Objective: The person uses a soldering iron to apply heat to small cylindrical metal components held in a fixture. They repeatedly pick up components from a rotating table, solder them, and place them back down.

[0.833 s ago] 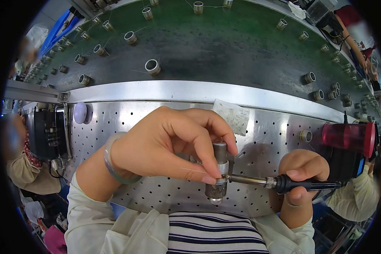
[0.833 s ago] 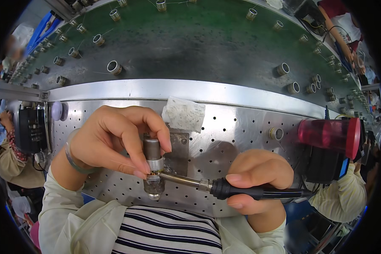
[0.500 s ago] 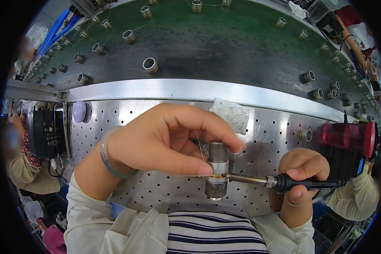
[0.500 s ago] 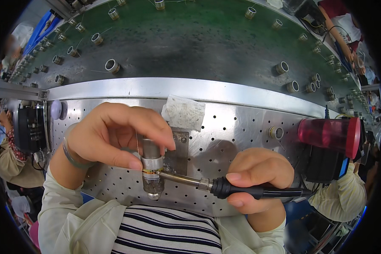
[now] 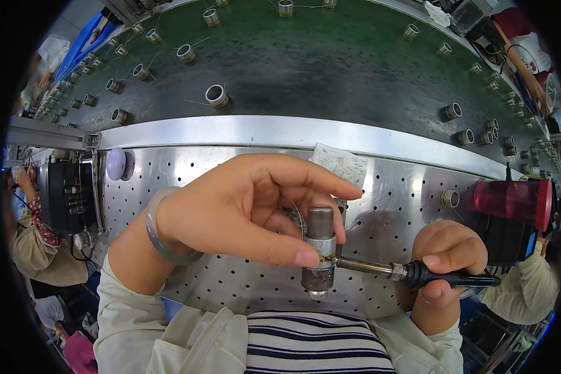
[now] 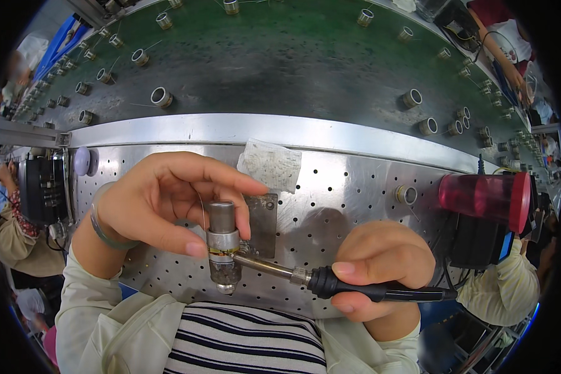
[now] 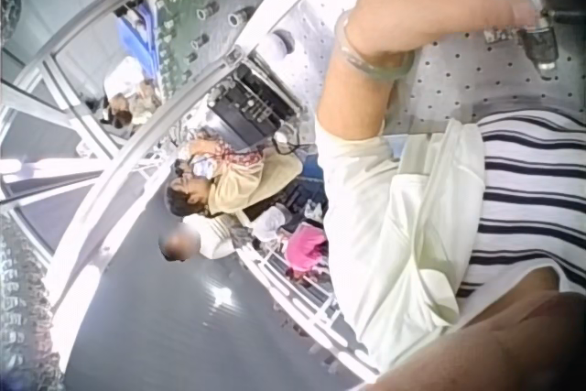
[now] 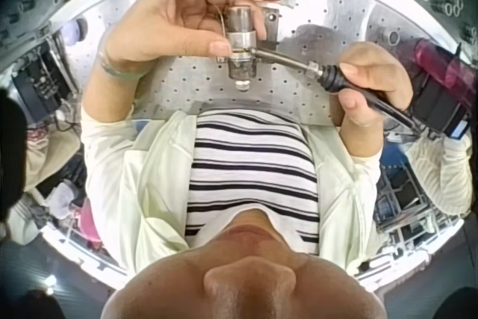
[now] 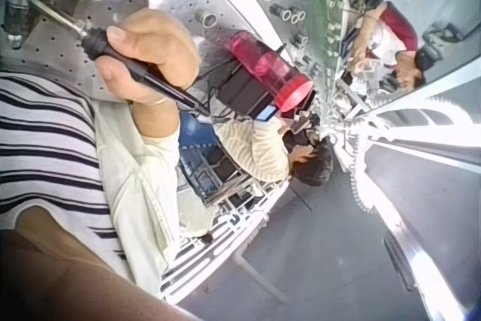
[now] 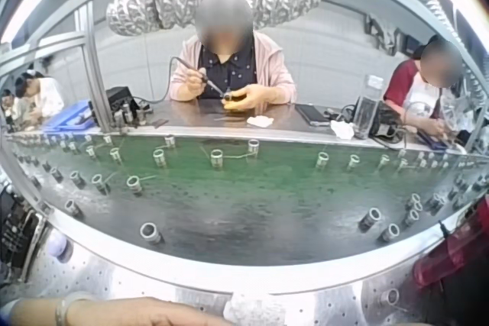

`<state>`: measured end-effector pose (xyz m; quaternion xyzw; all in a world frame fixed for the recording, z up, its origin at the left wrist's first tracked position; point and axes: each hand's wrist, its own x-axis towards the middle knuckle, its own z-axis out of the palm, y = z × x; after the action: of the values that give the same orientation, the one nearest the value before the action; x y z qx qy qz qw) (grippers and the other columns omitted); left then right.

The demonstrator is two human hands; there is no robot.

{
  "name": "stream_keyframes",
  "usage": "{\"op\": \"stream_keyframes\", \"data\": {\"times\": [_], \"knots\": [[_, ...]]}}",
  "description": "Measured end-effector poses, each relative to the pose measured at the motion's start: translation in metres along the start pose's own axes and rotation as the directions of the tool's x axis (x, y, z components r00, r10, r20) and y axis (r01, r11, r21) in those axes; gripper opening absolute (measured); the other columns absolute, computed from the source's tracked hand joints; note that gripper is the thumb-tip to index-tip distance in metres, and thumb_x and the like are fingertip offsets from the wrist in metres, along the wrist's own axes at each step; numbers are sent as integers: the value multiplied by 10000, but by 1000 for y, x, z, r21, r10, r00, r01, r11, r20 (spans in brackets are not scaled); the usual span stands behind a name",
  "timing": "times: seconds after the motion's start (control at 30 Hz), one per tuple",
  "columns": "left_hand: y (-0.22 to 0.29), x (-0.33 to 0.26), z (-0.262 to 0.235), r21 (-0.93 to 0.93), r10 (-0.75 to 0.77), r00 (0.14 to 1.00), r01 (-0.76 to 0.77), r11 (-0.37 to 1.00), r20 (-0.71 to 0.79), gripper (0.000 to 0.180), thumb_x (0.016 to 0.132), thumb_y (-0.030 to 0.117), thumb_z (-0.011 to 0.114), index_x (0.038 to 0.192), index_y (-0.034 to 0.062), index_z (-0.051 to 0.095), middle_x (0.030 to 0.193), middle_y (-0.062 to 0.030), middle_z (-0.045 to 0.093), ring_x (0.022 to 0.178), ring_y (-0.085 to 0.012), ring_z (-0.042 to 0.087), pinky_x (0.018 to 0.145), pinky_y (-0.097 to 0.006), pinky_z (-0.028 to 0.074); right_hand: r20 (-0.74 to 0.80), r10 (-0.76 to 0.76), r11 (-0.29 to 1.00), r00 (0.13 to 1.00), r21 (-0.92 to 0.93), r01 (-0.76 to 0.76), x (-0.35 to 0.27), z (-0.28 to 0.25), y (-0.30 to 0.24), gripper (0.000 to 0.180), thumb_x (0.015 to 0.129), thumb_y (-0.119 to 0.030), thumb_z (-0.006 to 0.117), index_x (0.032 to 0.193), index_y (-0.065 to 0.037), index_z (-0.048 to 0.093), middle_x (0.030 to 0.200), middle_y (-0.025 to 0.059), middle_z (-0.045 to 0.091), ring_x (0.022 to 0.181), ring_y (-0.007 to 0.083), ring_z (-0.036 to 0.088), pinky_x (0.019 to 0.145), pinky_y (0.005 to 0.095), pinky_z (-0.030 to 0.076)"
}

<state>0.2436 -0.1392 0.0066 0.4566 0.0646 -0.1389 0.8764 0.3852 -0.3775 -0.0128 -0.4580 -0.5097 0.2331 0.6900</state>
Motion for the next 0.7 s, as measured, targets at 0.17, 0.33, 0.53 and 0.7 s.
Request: {"op": "stream_keyframes", "data": {"times": [0.17, 0.33, 0.53, 0.7], "knots": [[2, 1, 0, -22, -49, 999, 48, 999, -16, 648, 682, -78, 698, 1277, -124, 444, 1035, -222, 618, 940, -168, 611, 662, -169, 498, -13, 11, 1000, 1000, -10, -11, -1, -1, -2, 296, 672, -24, 786, 898, 38, 606, 689, 124, 614, 508, 204, 574, 460, 278, 443], [0, 3, 2, -79, -2, 1000, 1, 997, -8, 691, 637, -112, 710, 1276, -122, 447, 1013, -215, 623, 959, -189, 612, 660, -178, 503, -18, 22, 1000, 1000, -16, -22, -1, -1, -3, 287, 675, -30, 786, 889, 34, 606, 685, 120, 615, 507, 203, 576, 463, 276, 448], [0, 4, 4, 12, 16, 1000, -16, 1000, -24, 668, 653, -134, 710, 1269, -122, 455, 1003, -220, 623, 979, -204, 611, 669, -186, 520, -16, 32, 999, 999, -37, -33, -1, -2, -4, 277, 680, -41, 787, 875, 31, 604, 670, 114, 611, 505, 200, 577, 463, 275, 449], [-1, 6, 0, -8, -16, 1000, 16, 1000, -1, 675, 658, -143, 712, 1277, -118, 445, 1002, -229, 621, 976, -217, 617, 669, -191, 538, -61, -10, 1000, 998, -18, 9, -2, -4, -4, 276, 685, -49, 785, 874, 36, 603, 655, 109, 603, 494, 194, 572, 447, 272, 433]]}}
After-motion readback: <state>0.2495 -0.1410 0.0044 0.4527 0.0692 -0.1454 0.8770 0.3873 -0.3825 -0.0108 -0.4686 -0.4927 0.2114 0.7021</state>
